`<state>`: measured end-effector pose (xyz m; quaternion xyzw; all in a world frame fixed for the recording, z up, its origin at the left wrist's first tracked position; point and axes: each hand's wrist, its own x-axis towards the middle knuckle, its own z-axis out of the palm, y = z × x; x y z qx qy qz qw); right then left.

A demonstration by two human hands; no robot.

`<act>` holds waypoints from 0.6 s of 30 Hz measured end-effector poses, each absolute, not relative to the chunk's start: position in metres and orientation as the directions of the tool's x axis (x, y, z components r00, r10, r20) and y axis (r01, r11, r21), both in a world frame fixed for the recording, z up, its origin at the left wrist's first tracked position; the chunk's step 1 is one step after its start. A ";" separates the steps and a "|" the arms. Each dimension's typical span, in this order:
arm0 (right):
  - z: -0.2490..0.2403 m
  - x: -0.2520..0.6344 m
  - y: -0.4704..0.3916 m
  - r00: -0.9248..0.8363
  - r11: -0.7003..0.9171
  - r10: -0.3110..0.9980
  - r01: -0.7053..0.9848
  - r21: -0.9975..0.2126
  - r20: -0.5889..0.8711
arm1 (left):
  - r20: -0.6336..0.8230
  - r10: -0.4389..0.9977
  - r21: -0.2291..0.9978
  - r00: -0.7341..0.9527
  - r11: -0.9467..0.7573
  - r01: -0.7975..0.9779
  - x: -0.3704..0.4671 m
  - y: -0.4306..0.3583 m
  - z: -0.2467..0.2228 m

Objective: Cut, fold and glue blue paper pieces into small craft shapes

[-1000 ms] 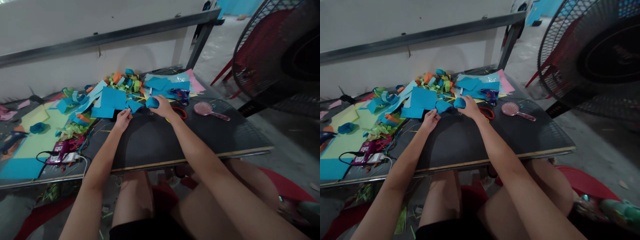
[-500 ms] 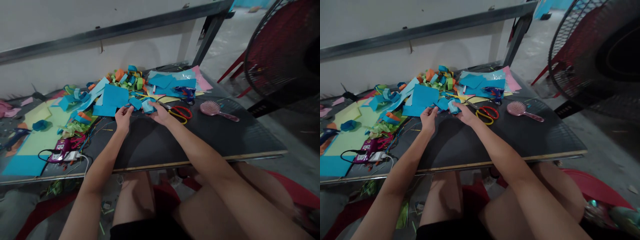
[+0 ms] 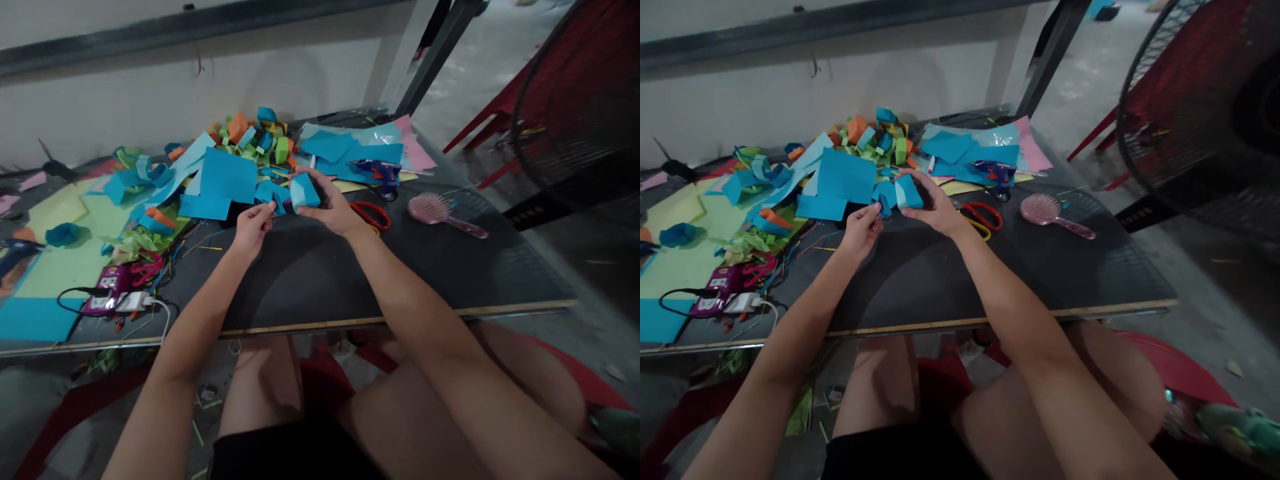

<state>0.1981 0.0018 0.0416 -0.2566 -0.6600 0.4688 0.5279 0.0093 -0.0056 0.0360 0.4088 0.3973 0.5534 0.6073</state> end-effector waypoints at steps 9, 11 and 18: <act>0.056 0.195 -0.011 -0.346 0.289 0.890 -0.077 -0.954 0.297 | 0.045 0.998 0.976 0.052 -0.033 -0.215 0.011 -0.008 0.033; 0.057 0.194 -0.012 -0.341 0.259 0.900 -0.085 -0.962 0.273 | 0.042 0.998 0.979 0.051 -0.030 -0.204 0.011 -0.008 0.033; 0.052 0.195 -0.007 -0.378 0.310 0.871 -0.068 -0.948 0.312 | 0.061 0.994 0.988 0.091 -0.048 -0.145 0.010 -0.006 0.029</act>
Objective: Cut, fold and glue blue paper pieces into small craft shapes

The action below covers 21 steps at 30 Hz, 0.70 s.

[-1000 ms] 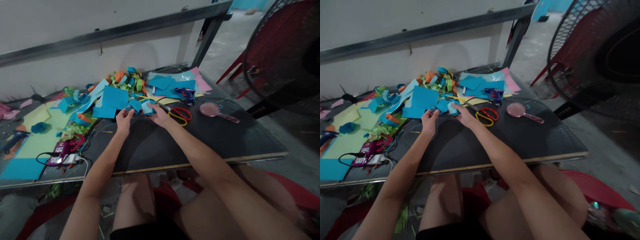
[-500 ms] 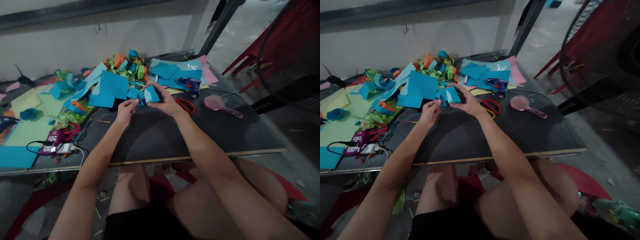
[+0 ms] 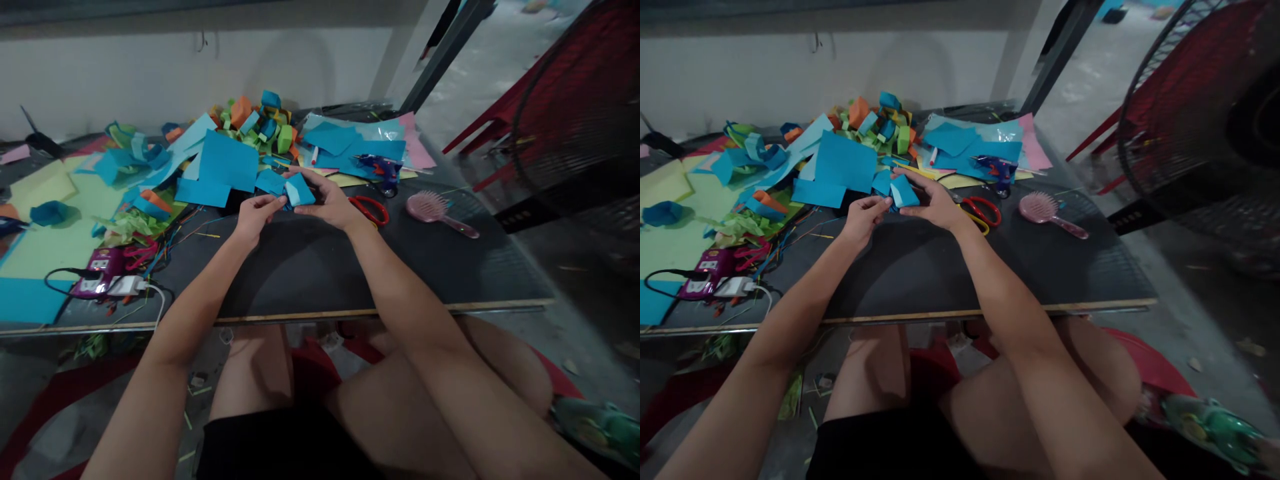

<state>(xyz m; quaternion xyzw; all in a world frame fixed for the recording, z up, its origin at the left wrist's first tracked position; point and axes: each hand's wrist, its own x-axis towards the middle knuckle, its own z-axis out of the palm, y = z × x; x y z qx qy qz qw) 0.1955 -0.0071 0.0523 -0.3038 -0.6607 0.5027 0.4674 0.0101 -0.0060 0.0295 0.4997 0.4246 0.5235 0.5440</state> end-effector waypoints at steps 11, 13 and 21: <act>0.049 0.191 -0.007 -0.384 0.271 0.878 -0.099 -0.958 0.288 | 0.036 0.998 0.973 0.049 -0.024 -0.229 0.014 -0.006 0.025; 0.049 0.189 -0.008 -0.378 0.275 0.875 -0.127 -0.953 0.303 | 0.034 0.999 0.976 0.037 -0.025 -0.217 0.015 -0.008 0.028; 0.027 0.176 -0.003 -0.301 0.053 0.945 -0.251 -0.966 0.130 | 0.197 0.968 0.977 -0.152 -0.208 -0.054 0.011 -0.014 0.029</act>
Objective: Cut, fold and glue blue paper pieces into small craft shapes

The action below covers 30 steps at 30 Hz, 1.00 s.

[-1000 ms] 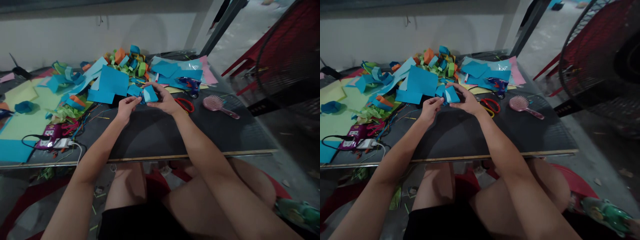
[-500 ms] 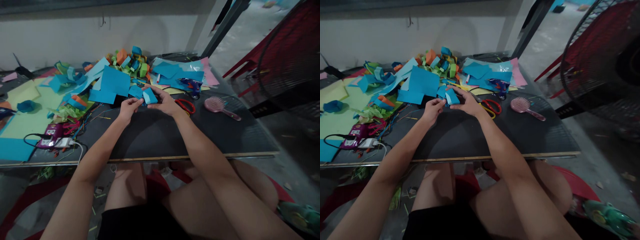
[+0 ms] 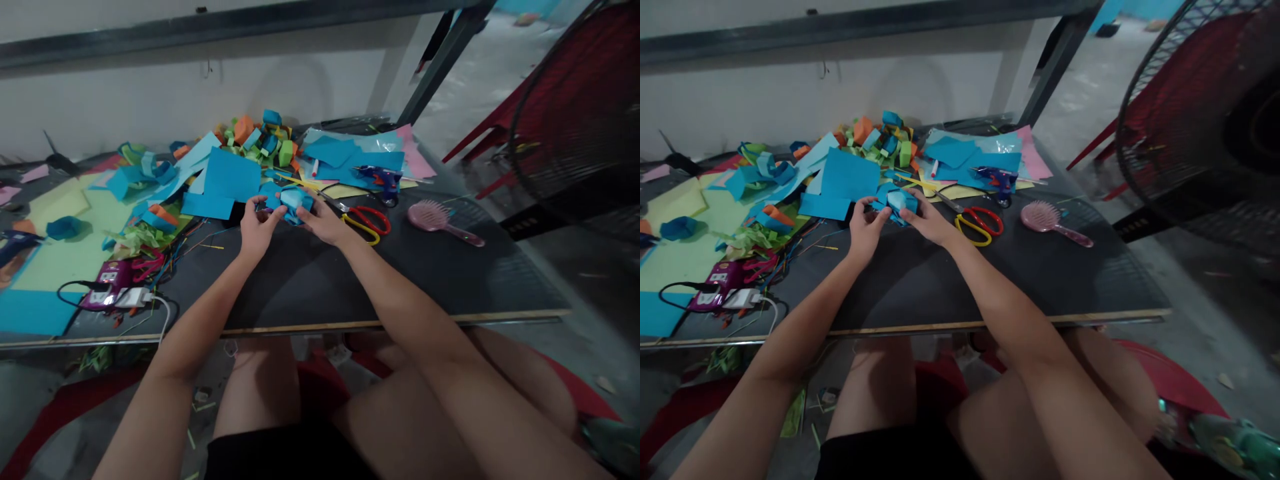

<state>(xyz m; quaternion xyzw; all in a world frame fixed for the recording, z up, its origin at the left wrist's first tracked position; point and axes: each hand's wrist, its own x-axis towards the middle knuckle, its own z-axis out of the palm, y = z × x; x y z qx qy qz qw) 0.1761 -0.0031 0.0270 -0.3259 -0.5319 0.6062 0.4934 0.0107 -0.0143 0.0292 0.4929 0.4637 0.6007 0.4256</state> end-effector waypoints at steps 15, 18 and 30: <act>0.026 0.164 -0.002 -0.294 0.051 0.948 -0.242 -0.969 0.123 | 0.260 0.922 0.962 -0.286 -0.221 0.160 0.007 -0.016 0.029; 0.026 0.164 -0.003 -0.258 0.031 0.962 -0.222 -0.975 0.090 | 0.241 0.939 0.970 -0.244 -0.225 0.092 0.008 -0.016 0.029; 0.023 0.166 0.002 -0.183 0.037 0.977 -0.345 -0.938 0.106 | 0.316 0.942 0.947 -0.111 -0.321 -0.026 0.007 -0.010 0.033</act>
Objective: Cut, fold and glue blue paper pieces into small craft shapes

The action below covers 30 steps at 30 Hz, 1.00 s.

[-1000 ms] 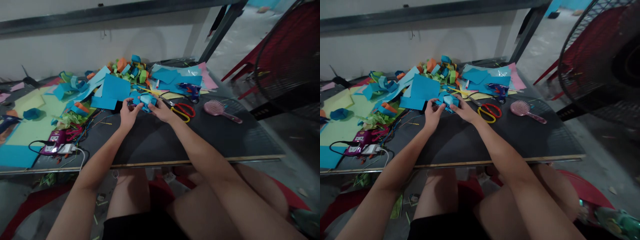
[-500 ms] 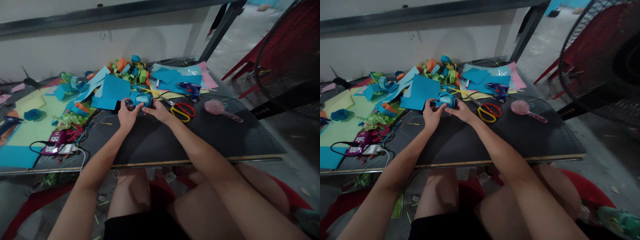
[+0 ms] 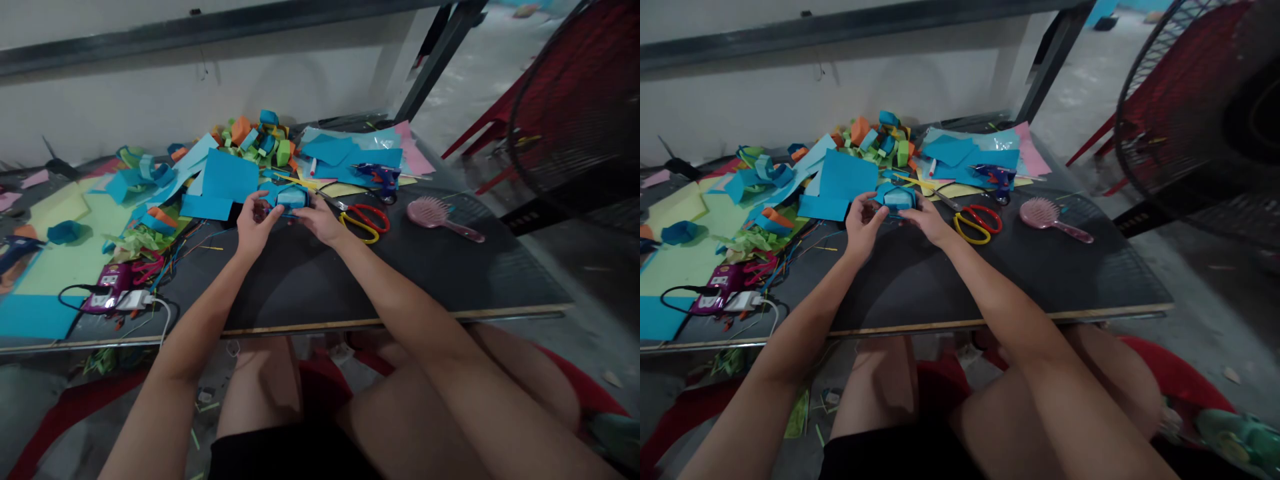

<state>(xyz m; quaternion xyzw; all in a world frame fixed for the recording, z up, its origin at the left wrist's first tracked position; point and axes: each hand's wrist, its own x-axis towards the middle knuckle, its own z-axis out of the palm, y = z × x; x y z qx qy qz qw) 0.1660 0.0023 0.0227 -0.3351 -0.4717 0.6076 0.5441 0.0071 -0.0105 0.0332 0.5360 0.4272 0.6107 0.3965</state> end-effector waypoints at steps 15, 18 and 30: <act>0.013 0.166 0.008 -0.320 0.051 0.933 -0.343 -0.938 0.168 | 0.408 0.911 0.882 0.059 -0.410 0.231 0.000 0.007 0.006; 0.012 0.168 0.008 -0.322 0.059 0.933 -0.307 -0.950 0.162 | 0.376 0.923 0.909 0.077 -0.384 0.161 0.001 0.009 0.003; 0.008 0.169 0.013 -0.161 0.239 0.955 -0.090 -0.967 0.251 | 0.327 0.943 0.945 0.060 -0.325 -0.048 0.003 0.009 0.009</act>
